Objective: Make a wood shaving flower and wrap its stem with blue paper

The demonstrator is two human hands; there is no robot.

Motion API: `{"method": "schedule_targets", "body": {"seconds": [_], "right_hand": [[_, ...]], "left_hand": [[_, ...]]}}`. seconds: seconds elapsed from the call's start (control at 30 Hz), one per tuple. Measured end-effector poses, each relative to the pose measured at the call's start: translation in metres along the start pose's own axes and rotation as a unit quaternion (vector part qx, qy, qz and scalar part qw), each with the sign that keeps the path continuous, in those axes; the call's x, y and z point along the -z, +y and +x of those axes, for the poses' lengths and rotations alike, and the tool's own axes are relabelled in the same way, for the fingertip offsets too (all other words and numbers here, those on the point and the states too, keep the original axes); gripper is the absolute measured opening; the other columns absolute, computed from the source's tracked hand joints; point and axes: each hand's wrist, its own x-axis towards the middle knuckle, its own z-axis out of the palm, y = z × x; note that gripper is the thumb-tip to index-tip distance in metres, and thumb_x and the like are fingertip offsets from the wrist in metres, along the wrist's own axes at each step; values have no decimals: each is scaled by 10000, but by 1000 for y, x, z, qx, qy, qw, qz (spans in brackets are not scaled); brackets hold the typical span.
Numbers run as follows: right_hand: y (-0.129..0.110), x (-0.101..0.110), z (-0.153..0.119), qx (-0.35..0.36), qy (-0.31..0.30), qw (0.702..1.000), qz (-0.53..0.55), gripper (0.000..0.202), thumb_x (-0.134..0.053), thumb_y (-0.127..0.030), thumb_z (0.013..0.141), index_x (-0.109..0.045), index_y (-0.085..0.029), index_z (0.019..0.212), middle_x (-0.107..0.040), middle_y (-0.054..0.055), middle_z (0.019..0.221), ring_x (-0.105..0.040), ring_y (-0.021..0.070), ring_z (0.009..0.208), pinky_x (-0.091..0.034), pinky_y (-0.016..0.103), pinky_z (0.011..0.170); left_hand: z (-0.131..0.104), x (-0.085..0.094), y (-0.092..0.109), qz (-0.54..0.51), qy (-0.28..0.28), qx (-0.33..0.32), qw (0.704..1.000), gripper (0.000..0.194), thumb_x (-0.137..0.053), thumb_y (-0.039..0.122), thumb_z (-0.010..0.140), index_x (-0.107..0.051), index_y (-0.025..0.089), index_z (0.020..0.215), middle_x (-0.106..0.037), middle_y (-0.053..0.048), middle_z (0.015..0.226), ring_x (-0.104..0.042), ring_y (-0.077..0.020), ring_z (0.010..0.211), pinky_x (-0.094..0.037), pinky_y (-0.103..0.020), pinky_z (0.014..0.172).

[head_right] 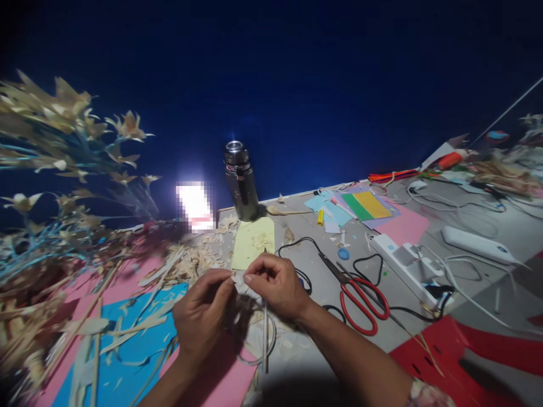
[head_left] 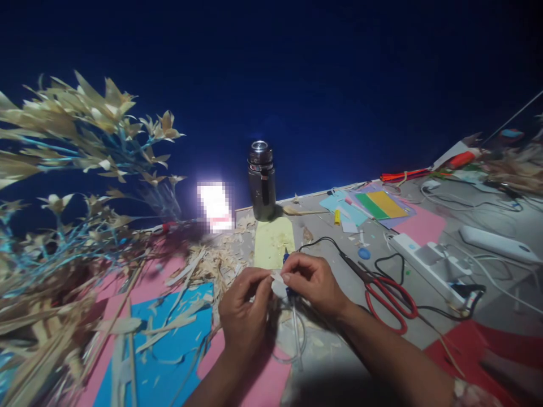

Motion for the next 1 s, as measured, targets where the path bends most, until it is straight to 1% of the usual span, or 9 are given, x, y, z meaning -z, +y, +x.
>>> {"method": "schedule_targets", "body": {"seconds": [0.17, 0.37, 0.4, 0.47, 0.57, 0.6, 0.67, 0.83, 1.0], "right_hand": [[-2, -4, -4, 62, 12, 998, -15, 52, -701, -200, 782, -707, -177, 736, -615, -11, 703, -446, 99, 565, -326, 227, 519], [-2, -2, -4, 86, 2, 996, -18, 57, -701, -184, 802, -717, -169, 750, -611, -6, 713, -461, 101, 588, -341, 222, 531], [-2, -2, -3, 87, 1, 996, -19, 58, -698, -181, 805, -718, -169, 752, -612, -4, 714, -464, 102, 591, -340, 222, 531], [-2, -1, -3, 92, 0, 996, -18, 61, -702, -178, 809, -718, -170, 751, -619, -1, 714, -471, 104, 596, -340, 221, 529], [-1, 0, -3, 101, -4, 995, -10, 63, -718, -175, 812, -722, -172, 750, -634, 3, 715, -484, 106, 601, -342, 221, 529], [-1, 0, -3, 103, -5, 995, -6, 62, -722, -176, 814, -723, -172, 752, -640, 5, 720, -490, 107, 603, -344, 221, 529], [0, -1, -3, 107, -4, 994, 2, 65, -728, -178, 817, -722, -174, 752, -645, 9, 725, -505, 111, 612, -349, 221, 531], [2, -2, -3, 113, 1, 994, 11, 68, -731, -171, 821, -718, -176, 755, -643, 9, 732, -509, 110, 615, -352, 221, 529], [4, -2, -2, 116, 2, 993, 16, 72, -750, -196, 819, -714, -179, 760, -639, 9, 738, -522, 118, 631, -365, 230, 545]], "left_hand": [[-2, 0, -4, -8, 2, -22, 1000, 117, -781, 188, 727, -811, 298, 699, -745, -31, 754, -667, -214, 748, -529, -324, 767], [-3, 0, -9, 7, -7, -85, 996, 161, -752, 142, 781, -819, 283, 743, -772, -37, 757, -706, -217, 735, -553, -335, 757], [-2, 1, -12, 15, -10, -110, 994, 165, -746, 131, 792, -817, 276, 760, -776, -36, 763, -713, -215, 732, -562, -332, 749], [1, 3, -18, 33, -22, -187, 982, 180, -721, 103, 822, -809, 260, 818, -785, -31, 785, -726, -204, 732, -580, -323, 728], [6, 7, -25, 67, -47, -313, 946, 227, -678, 47, 857, -778, 237, 931, -788, -27, 835, -741, -179, 758, -598, -294, 718], [8, 9, -26, 80, -54, -340, 935, 239, -671, 32, 863, -764, 229, 962, -787, -31, 857, -744, -173, 776, -602, -285, 727], [10, 12, -27, 104, -66, -374, 919, 241, -666, 22, 876, -743, 212, 1003, -784, -46, 894, -748, -167, 809, -606, -271, 746], [9, 14, -24, 146, -81, -404, 900, 213, -656, 32, 897, -722, 181, 1035, -777, -75, 918, -753, -167, 835, -607, -250, 767], [7, 12, -25, 146, -74, -395, 904, 232, -646, 7, 885, -709, 180, 1026, -769, -65, 904, -750, -160, 822, -600, -243, 766]]}}
